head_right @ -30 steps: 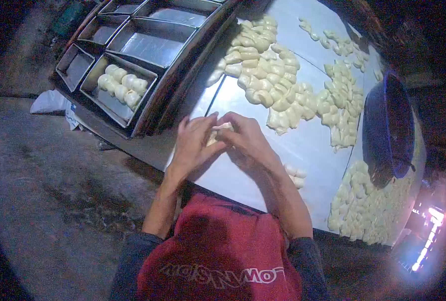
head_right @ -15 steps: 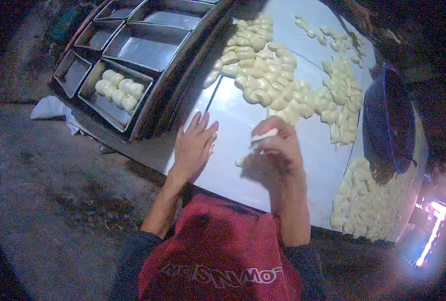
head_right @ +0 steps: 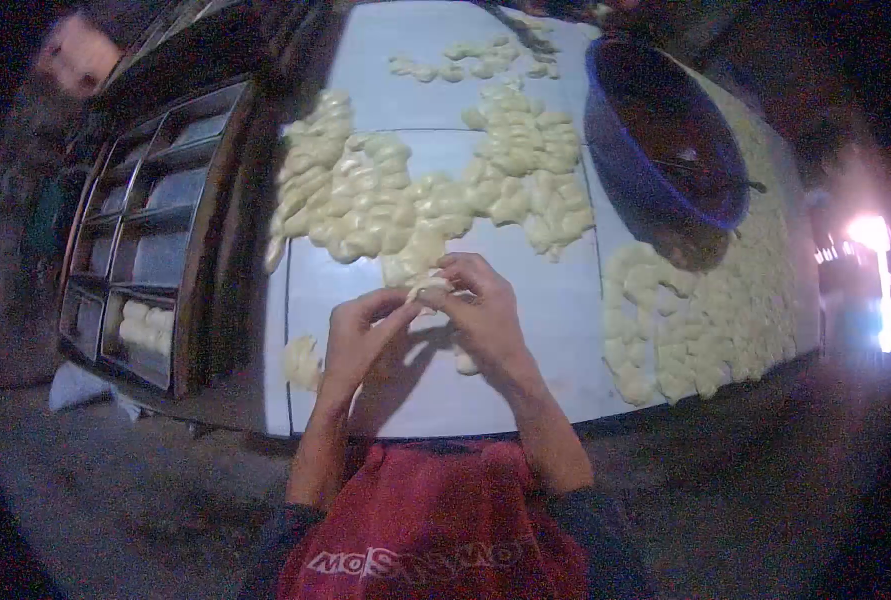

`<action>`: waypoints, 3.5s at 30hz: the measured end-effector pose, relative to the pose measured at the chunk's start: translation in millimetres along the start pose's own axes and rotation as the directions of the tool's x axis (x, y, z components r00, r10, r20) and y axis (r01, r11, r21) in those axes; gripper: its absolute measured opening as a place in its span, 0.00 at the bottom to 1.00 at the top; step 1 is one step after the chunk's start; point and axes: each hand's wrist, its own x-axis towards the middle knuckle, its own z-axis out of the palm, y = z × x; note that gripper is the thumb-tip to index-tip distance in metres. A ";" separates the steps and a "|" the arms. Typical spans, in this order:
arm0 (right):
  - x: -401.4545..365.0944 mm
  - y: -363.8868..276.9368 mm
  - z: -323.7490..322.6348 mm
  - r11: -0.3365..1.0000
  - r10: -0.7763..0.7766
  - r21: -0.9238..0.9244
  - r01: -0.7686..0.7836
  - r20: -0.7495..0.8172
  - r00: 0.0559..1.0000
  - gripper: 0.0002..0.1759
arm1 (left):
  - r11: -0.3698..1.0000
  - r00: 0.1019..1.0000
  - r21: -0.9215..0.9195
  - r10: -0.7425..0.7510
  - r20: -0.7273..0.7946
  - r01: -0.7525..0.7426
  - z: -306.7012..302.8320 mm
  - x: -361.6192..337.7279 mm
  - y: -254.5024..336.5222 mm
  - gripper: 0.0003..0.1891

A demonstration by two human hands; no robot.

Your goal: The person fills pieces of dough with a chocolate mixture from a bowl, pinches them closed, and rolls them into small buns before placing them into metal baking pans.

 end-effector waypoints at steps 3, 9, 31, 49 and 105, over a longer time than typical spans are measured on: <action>-5.5 0.1 -34.5 0.992 -0.122 -0.046 0.118 -0.100 0.987 0.16 | 0.979 0.991 -0.156 0.132 -0.005 -0.131 42.2 6.3 9.0 0.34; -22.3 -40.3 -71.2 0.849 -0.118 0.506 0.153 -0.100 0.988 0.19 | 0.693 0.713 -0.166 0.680 -0.172 -0.701 140.8 55.1 37.3 0.46; 185.6 -106.4 -355.6 0.218 0.187 -0.976 0.014 0.056 0.981 0.21 | 0.947 0.955 -0.282 -0.069 0.289 0.154 188.0 86.8 48.5 0.21; 96.2 -117.4 -249.9 0.945 -0.124 0.302 0.128 -0.032 0.992 0.08 | 0.790 0.963 -0.598 0.037 0.269 0.137 224.3 109.8 86.4 0.24; -21.2 30.5 -105.9 0.720 -0.559 -0.465 0.515 0.049 0.827 0.16 | 0.836 0.960 -0.474 -0.212 0.183 0.275 111.6 22.2 22.4 0.14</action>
